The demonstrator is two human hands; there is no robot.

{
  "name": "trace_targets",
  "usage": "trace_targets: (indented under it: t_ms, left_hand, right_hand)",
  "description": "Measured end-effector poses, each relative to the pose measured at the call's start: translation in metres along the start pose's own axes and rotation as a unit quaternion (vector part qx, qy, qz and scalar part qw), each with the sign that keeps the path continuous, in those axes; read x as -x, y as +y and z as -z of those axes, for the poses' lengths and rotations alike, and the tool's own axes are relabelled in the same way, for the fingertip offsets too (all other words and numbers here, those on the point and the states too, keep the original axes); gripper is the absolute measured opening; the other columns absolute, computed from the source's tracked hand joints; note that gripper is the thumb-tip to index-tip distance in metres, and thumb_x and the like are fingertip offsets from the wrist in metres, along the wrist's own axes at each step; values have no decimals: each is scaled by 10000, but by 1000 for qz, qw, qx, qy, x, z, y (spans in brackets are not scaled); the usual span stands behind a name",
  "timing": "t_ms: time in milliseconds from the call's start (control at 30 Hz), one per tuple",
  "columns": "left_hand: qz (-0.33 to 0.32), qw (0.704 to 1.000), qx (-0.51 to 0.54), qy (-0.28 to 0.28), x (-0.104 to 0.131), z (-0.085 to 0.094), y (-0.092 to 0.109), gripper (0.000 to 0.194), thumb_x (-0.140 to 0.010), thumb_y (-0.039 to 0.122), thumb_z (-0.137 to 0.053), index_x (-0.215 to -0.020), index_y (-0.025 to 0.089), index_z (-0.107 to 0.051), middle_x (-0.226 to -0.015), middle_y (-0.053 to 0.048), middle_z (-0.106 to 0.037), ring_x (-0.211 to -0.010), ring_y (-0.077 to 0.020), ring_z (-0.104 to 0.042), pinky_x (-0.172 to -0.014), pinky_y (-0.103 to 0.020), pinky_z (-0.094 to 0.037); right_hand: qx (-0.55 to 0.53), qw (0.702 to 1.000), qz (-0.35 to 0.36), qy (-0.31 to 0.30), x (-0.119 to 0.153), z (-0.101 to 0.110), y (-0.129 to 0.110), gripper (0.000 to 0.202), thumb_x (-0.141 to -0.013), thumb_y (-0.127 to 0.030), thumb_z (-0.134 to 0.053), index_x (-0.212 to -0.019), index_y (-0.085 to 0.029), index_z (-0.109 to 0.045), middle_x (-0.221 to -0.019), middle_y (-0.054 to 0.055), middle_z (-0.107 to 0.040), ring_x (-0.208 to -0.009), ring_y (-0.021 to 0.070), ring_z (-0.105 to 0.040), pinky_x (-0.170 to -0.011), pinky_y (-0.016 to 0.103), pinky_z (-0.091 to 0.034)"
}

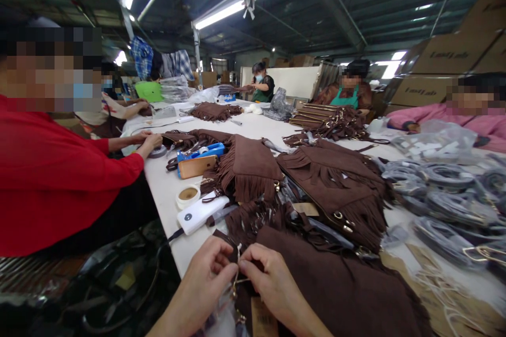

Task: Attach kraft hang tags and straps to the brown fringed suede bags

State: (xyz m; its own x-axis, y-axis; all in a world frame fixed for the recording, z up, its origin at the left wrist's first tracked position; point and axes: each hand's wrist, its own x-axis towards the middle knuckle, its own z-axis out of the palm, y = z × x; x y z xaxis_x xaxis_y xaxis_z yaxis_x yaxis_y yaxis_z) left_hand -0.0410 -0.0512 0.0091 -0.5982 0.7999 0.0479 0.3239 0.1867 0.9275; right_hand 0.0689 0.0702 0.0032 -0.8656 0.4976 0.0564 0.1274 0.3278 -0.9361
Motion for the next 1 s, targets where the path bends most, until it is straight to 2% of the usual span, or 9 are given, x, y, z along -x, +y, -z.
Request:
trace_targets:
  t_ms: [100,200,433,533,667,733,833,900,1000]
  left_hand:
    - [-18,999,-34,-14,6,-2,-3,42,-709,163,-564,-693,178,-599,-778,-10,-565,-711,-166,-569,-637,-260,-424]
    - [-28,999,-27,-4,5,-5,-4,173,-735,178,-560,-562,176,-541,-690,-6,-546,-698,-163,-536,-640,-253,-387]
    - [-10,999,45,0,2,-6,-12,206,-761,230,-570,-564,174,-544,-666,1,-534,-647,-144,-503,-598,-240,-366]
    - [36,991,130,-8,3,-5,-14,231,-751,338,-614,-602,174,-549,-607,23,-504,-571,-123,-456,-554,-236,-336]
    - [123,951,278,-65,1,-3,-6,235,-687,365,-680,-658,162,-564,-603,23,-558,-553,-97,-433,-563,-225,-312]
    - [145,928,333,-88,-2,-1,-1,208,-663,325,-691,-659,154,-572,-662,-6,-624,-584,-100,-469,-590,-227,-336]
    - [166,892,407,-105,-6,2,2,225,-641,306,-721,-665,158,-553,-692,-31,-674,-623,-113,-530,-600,-226,-357]
    - [175,874,440,-105,-6,4,0,253,-631,288,-748,-677,159,-535,-753,-57,-712,-650,-117,-564,-598,-219,-365]
    - [190,860,465,-94,-5,7,-4,280,-621,267,-776,-718,149,-542,-894,-113,-750,-642,-108,-571,-566,-205,-364]
  right_hand:
    - [9,1000,7,-7,-1,-1,-1,197,-821,-176,-546,-626,-180,-569,-635,-35,-506,-632,134,-496,-597,233,-343]
    - [28,999,25,-6,0,-2,-2,219,-838,-183,-518,-620,-186,-535,-665,-20,-524,-671,147,-521,-621,241,-356]
    - [69,997,35,3,0,-1,0,211,-865,-209,-458,-656,-205,-484,-709,-2,-538,-683,159,-526,-638,255,-372]
    - [67,997,20,11,-3,1,2,216,-866,-245,-451,-654,-208,-477,-694,-4,-538,-683,163,-523,-633,261,-367]
    - [-27,999,-28,5,-7,6,3,103,-805,-268,-518,-743,-194,-551,-686,-28,-528,-659,149,-504,-619,250,-375]
    - [-101,993,-58,-33,-6,12,2,94,-781,-281,-558,-784,-189,-572,-662,-50,-500,-616,131,-471,-587,236,-360]
    - [-171,973,-58,-143,0,24,-2,99,-752,-278,-616,-756,-179,-611,-687,-43,-539,-654,128,-503,-625,228,-379]
    - [-168,961,-34,-218,4,35,-6,93,-721,-245,-649,-774,-177,-684,-803,-10,-619,-773,153,-568,-709,238,-417]
    - [-163,938,-2,-305,9,48,-7,287,-688,-232,-691,-965,-216,-765,-1080,39,-656,-1021,212,-597,-878,291,-439]
